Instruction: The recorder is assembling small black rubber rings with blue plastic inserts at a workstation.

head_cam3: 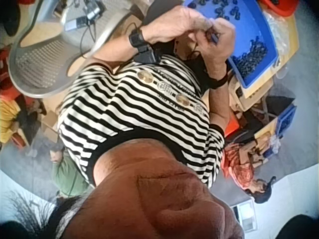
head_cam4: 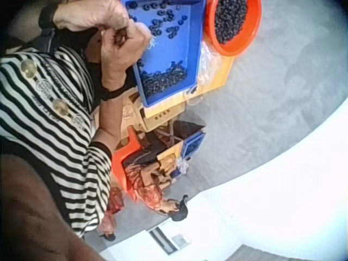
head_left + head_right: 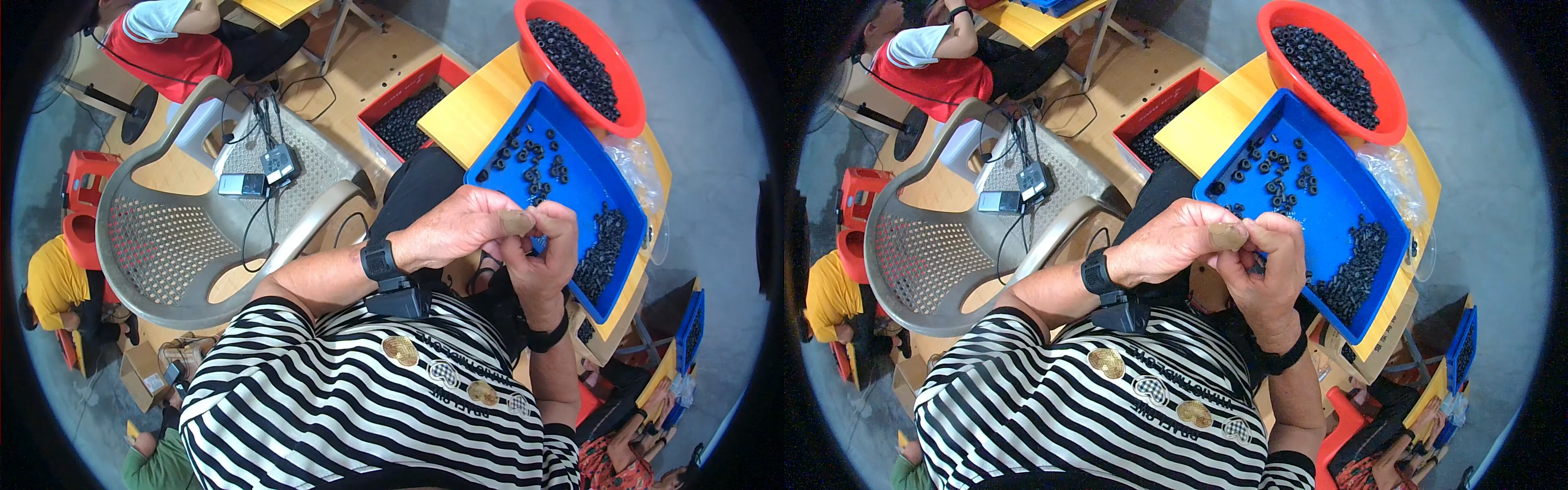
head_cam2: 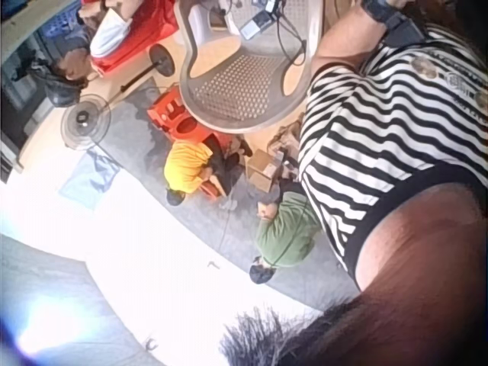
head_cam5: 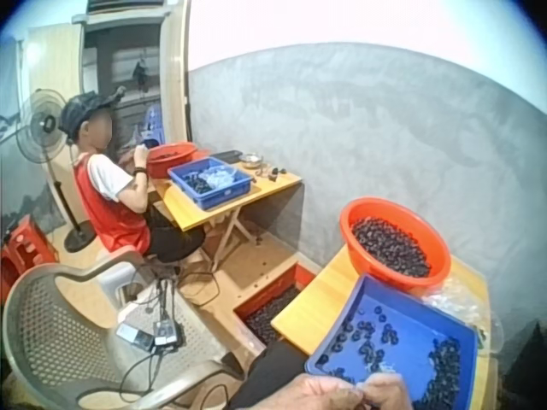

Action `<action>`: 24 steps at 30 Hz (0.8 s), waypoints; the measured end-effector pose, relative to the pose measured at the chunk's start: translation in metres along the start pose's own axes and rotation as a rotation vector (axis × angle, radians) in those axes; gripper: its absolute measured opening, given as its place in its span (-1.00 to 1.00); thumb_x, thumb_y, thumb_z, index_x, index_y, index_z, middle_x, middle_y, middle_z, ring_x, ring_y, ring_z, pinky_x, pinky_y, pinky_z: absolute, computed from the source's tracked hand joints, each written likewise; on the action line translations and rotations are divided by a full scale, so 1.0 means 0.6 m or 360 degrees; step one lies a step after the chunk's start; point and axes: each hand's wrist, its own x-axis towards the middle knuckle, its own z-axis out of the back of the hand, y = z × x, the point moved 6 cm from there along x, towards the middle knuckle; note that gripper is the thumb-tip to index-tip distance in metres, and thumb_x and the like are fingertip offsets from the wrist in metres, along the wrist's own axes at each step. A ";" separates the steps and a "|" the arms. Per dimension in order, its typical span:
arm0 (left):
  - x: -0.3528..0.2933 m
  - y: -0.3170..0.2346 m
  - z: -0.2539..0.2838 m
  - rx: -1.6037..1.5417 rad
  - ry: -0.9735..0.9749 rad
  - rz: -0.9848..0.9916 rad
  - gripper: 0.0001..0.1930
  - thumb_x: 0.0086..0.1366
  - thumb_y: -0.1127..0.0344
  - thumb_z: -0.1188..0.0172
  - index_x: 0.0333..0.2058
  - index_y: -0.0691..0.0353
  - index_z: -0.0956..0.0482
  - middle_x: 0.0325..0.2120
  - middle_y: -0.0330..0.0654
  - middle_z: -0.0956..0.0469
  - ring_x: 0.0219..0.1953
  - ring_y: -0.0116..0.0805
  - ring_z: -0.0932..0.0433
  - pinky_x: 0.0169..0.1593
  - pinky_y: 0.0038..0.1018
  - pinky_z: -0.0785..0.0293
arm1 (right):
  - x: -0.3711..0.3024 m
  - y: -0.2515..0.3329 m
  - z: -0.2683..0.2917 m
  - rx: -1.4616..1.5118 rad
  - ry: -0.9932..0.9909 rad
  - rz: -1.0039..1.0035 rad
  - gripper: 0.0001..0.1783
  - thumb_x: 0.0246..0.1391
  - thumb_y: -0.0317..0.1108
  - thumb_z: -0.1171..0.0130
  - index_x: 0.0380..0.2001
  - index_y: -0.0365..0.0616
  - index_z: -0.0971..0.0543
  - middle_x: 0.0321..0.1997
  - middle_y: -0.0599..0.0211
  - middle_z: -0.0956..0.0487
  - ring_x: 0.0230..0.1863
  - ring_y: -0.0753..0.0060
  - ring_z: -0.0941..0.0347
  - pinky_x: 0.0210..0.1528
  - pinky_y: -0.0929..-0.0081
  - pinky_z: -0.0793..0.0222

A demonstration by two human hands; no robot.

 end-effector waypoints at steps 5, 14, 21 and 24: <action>-0.001 0.004 -0.001 0.0185 -0.0106 -0.0161 -0.73 0.33 0.22 -0.04 -0.27 0.32 -0.58 -0.42 -0.22 -0.59 -0.34 -0.53 -0.52 -0.21 -0.60 -0.47 | 0.001 0.004 0.004 -0.0032 0.0000 0.0088 -0.60 -0.30 -0.61 -0.30 -0.29 -0.17 -0.46 -0.30 0.23 -0.46 -0.42 0.41 -0.41 -0.41 0.57 -0.35; -0.004 -0.009 -0.019 0.0307 -0.0124 -0.0336 -0.76 0.33 0.29 -0.02 -0.26 0.35 -0.57 -0.41 -0.21 -0.58 -0.33 -0.51 -0.53 -0.19 -0.55 -0.48 | 0.006 0.007 0.017 0.0050 -0.0040 0.0054 -0.56 -0.32 -0.59 -0.31 -0.25 -0.18 -0.47 -0.27 0.21 -0.49 -0.36 0.31 -0.46 -0.38 0.51 -0.43; -0.005 -0.014 -0.017 0.0315 -0.0140 -0.0348 -0.77 0.33 0.31 -0.01 -0.27 0.36 -0.57 -0.43 -0.23 -0.58 -0.33 -0.53 -0.52 -0.18 -0.57 -0.47 | 0.013 0.010 0.017 -0.0142 0.0108 0.0185 -0.54 -0.29 -0.55 -0.32 -0.21 -0.21 -0.46 -0.27 0.13 -0.52 -0.32 0.19 -0.51 -0.32 0.45 -0.48; -0.009 -0.021 -0.019 0.0289 -0.0122 -0.0277 -0.79 0.33 0.33 -0.01 -0.29 0.36 -0.56 -0.44 -0.26 -0.56 -0.34 -0.55 -0.50 -0.20 -0.59 -0.45 | 0.008 0.007 0.018 -0.0092 0.0107 0.0156 -0.57 -0.23 -0.50 -0.33 -0.20 -0.21 -0.46 -0.24 0.13 -0.53 -0.31 0.24 -0.51 -0.32 0.50 -0.46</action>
